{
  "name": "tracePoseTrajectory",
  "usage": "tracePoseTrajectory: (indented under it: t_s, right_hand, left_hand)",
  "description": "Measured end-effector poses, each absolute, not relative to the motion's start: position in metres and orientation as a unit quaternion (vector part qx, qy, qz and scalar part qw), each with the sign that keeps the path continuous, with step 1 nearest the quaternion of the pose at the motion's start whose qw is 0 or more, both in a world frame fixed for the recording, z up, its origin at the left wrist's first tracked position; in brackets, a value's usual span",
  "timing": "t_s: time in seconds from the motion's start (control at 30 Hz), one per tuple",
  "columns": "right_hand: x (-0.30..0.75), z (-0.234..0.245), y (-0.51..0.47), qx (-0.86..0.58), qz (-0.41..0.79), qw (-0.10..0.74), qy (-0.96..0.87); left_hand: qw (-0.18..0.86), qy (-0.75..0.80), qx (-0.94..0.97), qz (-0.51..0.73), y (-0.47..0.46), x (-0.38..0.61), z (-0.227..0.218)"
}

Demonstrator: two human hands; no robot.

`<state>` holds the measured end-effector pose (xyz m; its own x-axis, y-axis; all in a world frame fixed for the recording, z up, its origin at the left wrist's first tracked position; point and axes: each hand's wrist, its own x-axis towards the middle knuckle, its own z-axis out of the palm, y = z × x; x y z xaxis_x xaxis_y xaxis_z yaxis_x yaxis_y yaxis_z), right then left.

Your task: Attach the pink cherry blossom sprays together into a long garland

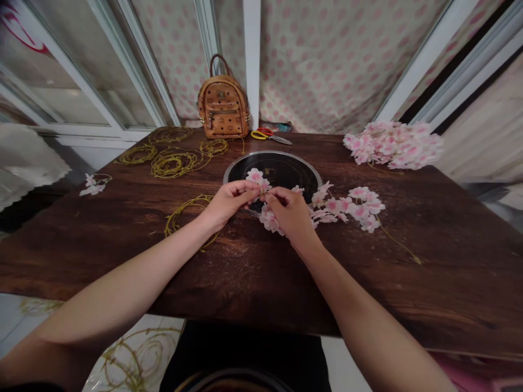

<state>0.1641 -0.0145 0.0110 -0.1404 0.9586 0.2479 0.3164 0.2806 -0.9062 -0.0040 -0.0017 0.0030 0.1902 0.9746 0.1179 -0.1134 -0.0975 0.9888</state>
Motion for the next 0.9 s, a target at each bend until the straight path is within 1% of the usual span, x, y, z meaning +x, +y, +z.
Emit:
tracePoseTrajectory:
  t_s: [0.37,0.67,0.9]
  right_hand:
    - [0.162,0.0135,-0.017,-0.487,0.38,0.427,-0.66]
    - [0.1598,0.0131,-0.0174,-0.486,0.37,0.422,-0.67]
    - [0.1641,0.0099,-0.0126,-0.481,0.384,0.41,-0.673]
  left_hand:
    - [0.498,0.387,0.598,0.495,-0.0018,-0.0044,0.0059]
    - [0.467,0.401,0.619,0.488,0.0,-0.0066,0.007]
    - [0.477,0.383,0.644,0.459,0.0017,-0.009,0.0069]
